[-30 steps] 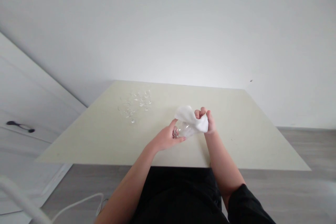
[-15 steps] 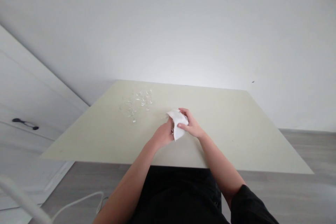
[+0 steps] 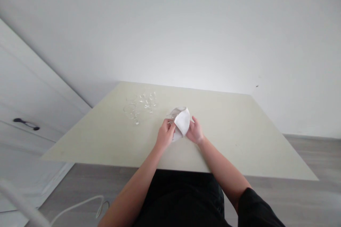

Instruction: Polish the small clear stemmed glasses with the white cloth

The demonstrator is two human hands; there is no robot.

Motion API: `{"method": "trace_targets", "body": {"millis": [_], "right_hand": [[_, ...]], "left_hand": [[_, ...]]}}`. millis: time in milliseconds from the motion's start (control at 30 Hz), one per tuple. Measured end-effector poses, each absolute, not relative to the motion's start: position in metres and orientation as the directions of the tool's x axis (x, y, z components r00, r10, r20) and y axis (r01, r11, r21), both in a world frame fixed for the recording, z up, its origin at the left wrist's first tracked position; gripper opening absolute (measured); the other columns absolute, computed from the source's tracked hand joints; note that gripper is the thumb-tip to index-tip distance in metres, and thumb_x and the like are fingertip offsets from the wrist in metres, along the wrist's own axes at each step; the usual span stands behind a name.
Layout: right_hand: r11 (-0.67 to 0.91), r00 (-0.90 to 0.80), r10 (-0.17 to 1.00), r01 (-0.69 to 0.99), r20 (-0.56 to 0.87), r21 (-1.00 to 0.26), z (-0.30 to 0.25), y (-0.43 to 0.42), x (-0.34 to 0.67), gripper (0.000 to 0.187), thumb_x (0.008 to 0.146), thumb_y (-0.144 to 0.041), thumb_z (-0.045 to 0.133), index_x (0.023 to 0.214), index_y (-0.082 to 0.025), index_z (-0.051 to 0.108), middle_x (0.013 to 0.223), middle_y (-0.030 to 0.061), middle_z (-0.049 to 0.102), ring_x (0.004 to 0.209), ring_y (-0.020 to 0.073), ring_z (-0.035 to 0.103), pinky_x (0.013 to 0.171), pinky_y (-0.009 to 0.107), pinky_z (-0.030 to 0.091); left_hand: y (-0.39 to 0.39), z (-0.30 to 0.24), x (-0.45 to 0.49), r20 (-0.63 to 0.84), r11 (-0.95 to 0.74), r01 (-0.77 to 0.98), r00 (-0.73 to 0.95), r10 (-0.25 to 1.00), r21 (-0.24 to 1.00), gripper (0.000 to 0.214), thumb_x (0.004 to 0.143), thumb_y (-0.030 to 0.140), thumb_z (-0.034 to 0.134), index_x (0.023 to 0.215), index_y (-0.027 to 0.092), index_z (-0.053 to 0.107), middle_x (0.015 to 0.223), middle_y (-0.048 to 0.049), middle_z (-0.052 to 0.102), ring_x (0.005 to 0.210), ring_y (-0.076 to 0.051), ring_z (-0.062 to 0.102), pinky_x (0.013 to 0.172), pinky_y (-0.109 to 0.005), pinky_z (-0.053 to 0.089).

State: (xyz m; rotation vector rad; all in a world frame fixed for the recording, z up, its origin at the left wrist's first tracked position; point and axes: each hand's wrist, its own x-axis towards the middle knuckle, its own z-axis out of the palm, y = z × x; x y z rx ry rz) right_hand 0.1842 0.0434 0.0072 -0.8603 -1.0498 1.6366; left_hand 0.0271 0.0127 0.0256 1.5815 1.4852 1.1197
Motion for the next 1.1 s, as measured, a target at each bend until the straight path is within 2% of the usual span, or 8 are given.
{"method": "trace_targets", "body": {"millis": [267, 400, 500, 600, 733, 867, 1000, 1100], "right_hand": [[-0.005, -0.295, 0.951, -0.3, 0.088, -0.954, 0.004, 0.045, 0.192, 0.053, 0.064, -0.043, 0.087, 0.108, -0.023, 0.064, 0.097, 0.003, 0.073, 0.085, 0.0212, 0.069, 0.072, 0.032, 0.059], [0.019, -0.322, 0.94, -0.267, 0.108, -0.964, 0.001, 0.045, 0.192, 0.047, 0.058, -0.042, 0.091, 0.092, -0.019, 0.067, 0.085, 0.0016, 0.071, 0.076, 0.0187, 0.065, 0.069, 0.03, 0.057], [0.001, -0.157, 0.986, -0.362, 0.062, -0.932, -0.001, 0.047, 0.189, 0.046, 0.065, -0.052, 0.085, 0.093, -0.02, 0.065, 0.083, 0.0009, 0.069, 0.074, 0.0176, 0.064, 0.067, 0.029, 0.056], [-0.107, -0.154, 0.987, -0.358, -0.054, -0.927, -0.003, 0.048, 0.191, 0.05, 0.067, -0.063, 0.079, 0.089, -0.021, 0.064, 0.075, 0.001, 0.066, 0.065, 0.018, 0.06, 0.057, 0.03, 0.053], [0.023, -0.308, 0.949, -0.161, 0.072, -0.987, 0.005, 0.043, 0.199, 0.046, 0.066, -0.054, 0.085, 0.087, -0.019, 0.065, 0.079, 0.0019, 0.066, 0.071, 0.0182, 0.062, 0.064, 0.031, 0.053], [0.261, -0.293, 0.918, -0.056, 0.266, -0.964, 0.014, 0.039, 0.202, 0.06, 0.055, -0.039, 0.094, 0.102, -0.02, 0.063, 0.095, 0.0024, 0.067, 0.088, 0.0192, 0.063, 0.081, 0.032, 0.052], [0.145, -0.258, 0.951, -0.122, 0.173, -0.982, 0.011, 0.041, 0.197, 0.056, 0.062, -0.05, 0.088, 0.101, -0.02, 0.062, 0.091, 0.0024, 0.069, 0.081, 0.0187, 0.064, 0.073, 0.031, 0.054], [-0.098, -0.307, 0.95, -0.155, -0.046, -0.983, 0.007, 0.042, 0.196, 0.053, 0.072, -0.066, 0.075, 0.094, -0.02, 0.064, 0.077, 0.0035, 0.069, 0.063, 0.0185, 0.063, 0.051, 0.029, 0.052]], "left_hand": [[0.017, 0.049, 0.004, 0.174, -0.308, 0.532, 0.288, 0.942, 0.789, 0.03, 0.09, 0.042, 0.057, 0.11, 0.025, 0.071, 0.082, -0.0035, 0.074, 0.073, -0.022, 0.069, 0.066, -0.029, 0.048], [0.011, 0.062, -0.003, 0.191, -0.368, 0.715, 0.319, 0.928, 0.594, 0.037, 0.08, 0.034, 0.069, 0.116, 0.027, 0.072, 0.07, -0.0022, 0.071, 0.064, -0.022, 0.065, 0.063, -0.03, 0.046], [0.004, 0.062, -0.002, 0.368, -0.469, 0.626, 0.293, 0.882, 0.624, 0.032, 0.085, 0.037, 0.063, 0.115, 0.026, 0.07, 0.087, -0.0043, 0.074, 0.076, -0.021, 0.067, 0.072, -0.031, 0.05], [0.001, 0.052, 0.001, 0.491, -0.531, 0.498, 0.221, 0.843, 0.686, 0.022, 0.089, 0.04, 0.055, 0.084, 0.023, 0.067, 0.083, -0.0054, 0.069, 0.077, -0.019, 0.064, 0.074, -0.03, 0.05], [0.009, 0.036, 0.006, 0.166, -0.156, 0.188, -0.033, 0.986, 0.97, 0.036, 0.088, 0.043, 0.045, 0.059, 0.022, 0.049, 0.055, -0.0012, 0.052, 0.048, -0.013, 0.046, 0.048, -0.026, 0.037], [0.019, 0.025, 0.008, -0.209, 0.205, -0.114, -0.022, 0.978, 0.972, 0.037, 0.082, 0.049, 0.045, 0.058, 0.021, 0.048, 0.049, 0.0016, 0.045, 0.037, -0.009, 0.033, 0.038, -0.024, 0.021], [0.009, 0.025, 0.008, 0.165, -0.156, 0.081, -0.114, 0.98, 0.984, 0.033, 0.087, 0.048, 0.051, 0.07, 0.02, 0.056, 0.063, -0.0011, 0.055, 0.048, -0.012, 0.045, 0.046, -0.025, 0.035], [-0.002, 0.026, 0.009, 0.541, -0.511, 0.313, -0.013, 0.841, 0.801, 0.02, 0.088, 0.04, 0.059, 0.083, 0.02, 0.06, 0.089, -0.0085, 0.065, 0.077, -0.019, 0.06, 0.068, -0.031, 0.049]]}}
